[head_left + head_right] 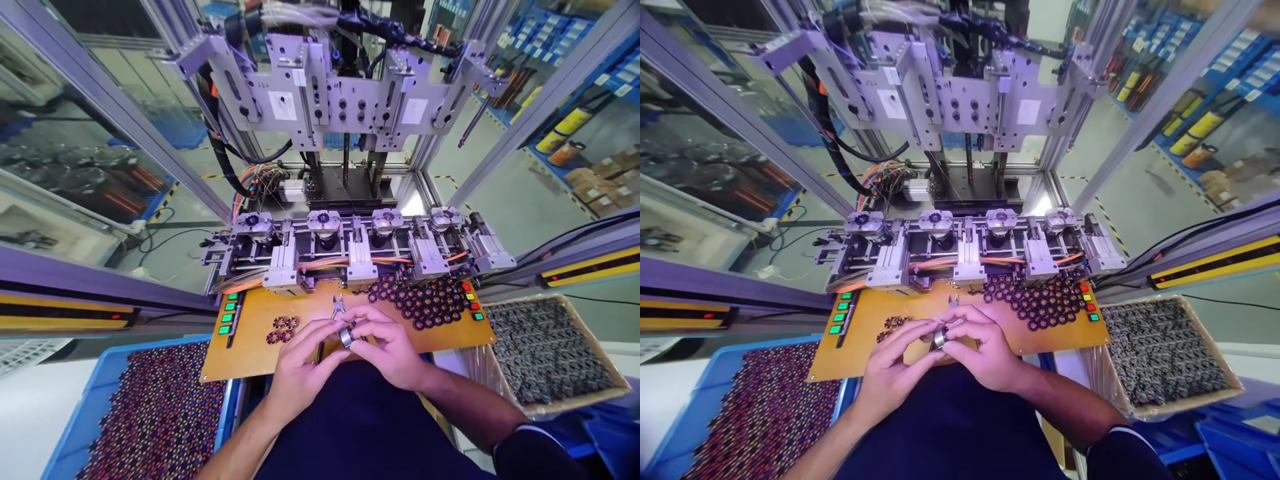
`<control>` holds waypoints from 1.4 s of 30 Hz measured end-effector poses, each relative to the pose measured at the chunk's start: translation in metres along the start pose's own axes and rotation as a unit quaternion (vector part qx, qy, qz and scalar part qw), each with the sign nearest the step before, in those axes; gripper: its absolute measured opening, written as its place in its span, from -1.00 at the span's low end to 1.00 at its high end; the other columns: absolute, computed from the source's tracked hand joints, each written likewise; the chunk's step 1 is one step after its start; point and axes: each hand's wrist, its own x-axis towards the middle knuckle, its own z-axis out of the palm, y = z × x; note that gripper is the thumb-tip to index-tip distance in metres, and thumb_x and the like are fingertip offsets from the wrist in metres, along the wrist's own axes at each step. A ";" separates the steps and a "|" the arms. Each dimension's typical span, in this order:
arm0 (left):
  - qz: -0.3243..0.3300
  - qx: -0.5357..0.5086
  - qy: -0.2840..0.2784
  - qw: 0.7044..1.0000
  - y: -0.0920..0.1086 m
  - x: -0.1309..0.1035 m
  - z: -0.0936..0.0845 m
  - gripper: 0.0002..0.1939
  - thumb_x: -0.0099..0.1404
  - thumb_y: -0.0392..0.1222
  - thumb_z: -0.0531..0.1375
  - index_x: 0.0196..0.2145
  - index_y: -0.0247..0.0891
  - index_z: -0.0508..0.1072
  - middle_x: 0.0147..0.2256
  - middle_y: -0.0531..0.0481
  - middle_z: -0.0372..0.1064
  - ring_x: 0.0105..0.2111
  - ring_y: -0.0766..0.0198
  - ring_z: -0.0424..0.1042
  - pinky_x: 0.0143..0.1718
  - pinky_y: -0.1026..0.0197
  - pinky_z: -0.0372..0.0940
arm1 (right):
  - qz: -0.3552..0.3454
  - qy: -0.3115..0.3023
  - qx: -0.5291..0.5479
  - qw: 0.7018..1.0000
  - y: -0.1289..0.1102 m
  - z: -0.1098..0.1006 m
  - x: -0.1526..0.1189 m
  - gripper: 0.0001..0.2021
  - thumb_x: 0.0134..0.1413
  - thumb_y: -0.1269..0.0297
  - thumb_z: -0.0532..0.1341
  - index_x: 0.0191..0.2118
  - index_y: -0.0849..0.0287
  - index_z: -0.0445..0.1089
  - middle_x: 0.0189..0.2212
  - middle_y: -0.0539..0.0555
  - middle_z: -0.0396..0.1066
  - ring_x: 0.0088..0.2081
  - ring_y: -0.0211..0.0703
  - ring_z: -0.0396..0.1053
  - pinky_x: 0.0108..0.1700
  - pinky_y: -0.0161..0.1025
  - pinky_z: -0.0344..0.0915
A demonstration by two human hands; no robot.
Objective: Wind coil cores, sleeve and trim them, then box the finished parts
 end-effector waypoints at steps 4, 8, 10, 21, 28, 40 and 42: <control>-0.085 0.030 0.070 0.994 -0.031 -0.018 -0.021 -0.65 0.21 -0.22 0.35 -0.03 -0.19 0.53 -0.18 -0.06 0.57 -0.26 0.22 0.57 -0.18 0.19 0.48 | -0.119 0.005 -0.198 0.973 -0.004 -0.066 0.059 -0.89 0.24 0.40 0.23 -0.23 0.19 0.53 -0.12 0.14 0.51 -0.06 -0.17 0.47 0.04 -0.16 0.42; -0.223 0.063 0.207 0.951 -0.074 -0.045 -0.035 -0.60 0.16 -0.01 0.35 -0.09 -0.26 0.54 -0.23 -0.09 0.57 -0.30 0.20 0.55 -0.09 0.11 0.47 | -0.129 0.025 -0.375 0.918 0.015 -0.142 0.129 -0.89 0.18 0.43 0.24 -0.29 0.25 0.55 -0.14 0.19 0.52 -0.12 -0.09 0.48 0.00 -0.09 0.43; -0.292 0.070 0.261 0.918 -0.091 -0.056 -0.036 -0.47 0.11 0.12 0.34 -0.06 -0.29 0.53 -0.18 -0.14 0.56 -0.25 0.15 0.55 -0.01 0.02 0.44 | -0.116 0.003 -0.398 0.910 0.030 -0.164 0.153 -0.89 0.13 0.46 0.26 -0.31 0.24 0.56 -0.11 0.18 0.52 -0.10 -0.07 0.48 0.02 -0.06 0.42; -0.410 0.080 0.301 0.857 -0.113 -0.068 -0.031 -0.24 0.04 0.36 0.25 -0.02 -0.33 0.50 -0.09 -0.25 0.52 -0.13 -0.03 0.53 0.11 -0.26 0.32 | -0.078 -0.120 -0.475 0.868 0.056 -0.174 0.176 -0.82 0.19 0.48 0.21 -0.23 0.30 0.59 -0.10 0.18 0.54 -0.07 -0.02 0.46 0.09 0.01 0.38; -0.405 0.093 0.292 0.861 -0.115 -0.065 -0.030 -0.30 0.08 0.32 0.24 -0.03 -0.31 0.51 -0.13 -0.21 0.53 -0.17 0.01 0.55 0.10 -0.23 0.34 | -0.059 -0.147 -0.516 0.842 0.051 -0.169 0.180 -0.78 0.19 0.49 0.16 -0.21 0.30 0.59 -0.10 0.19 0.54 -0.06 0.00 0.46 0.05 -0.02 0.40; -0.375 0.060 0.316 0.869 -0.111 -0.066 -0.041 -0.41 0.18 0.19 0.27 0.02 -0.31 0.49 -0.10 -0.17 0.52 -0.27 0.18 0.55 -0.01 0.01 0.45 | -0.040 -0.126 -0.566 0.814 0.057 -0.163 0.146 -0.54 0.01 0.70 0.11 0.00 0.28 0.52 0.11 0.17 0.43 0.26 0.09 0.25 0.20 0.09 0.29; -0.357 0.062 0.317 0.877 -0.108 -0.065 -0.042 -0.42 0.20 0.17 0.27 0.02 -0.31 0.49 -0.08 -0.19 0.52 -0.26 0.17 0.55 -0.01 0.01 0.45 | -0.040 -0.115 -0.569 0.813 0.056 -0.160 0.147 -0.55 0.03 0.69 0.12 0.02 0.30 0.50 0.14 0.20 0.40 0.27 0.12 0.23 0.20 0.11 0.29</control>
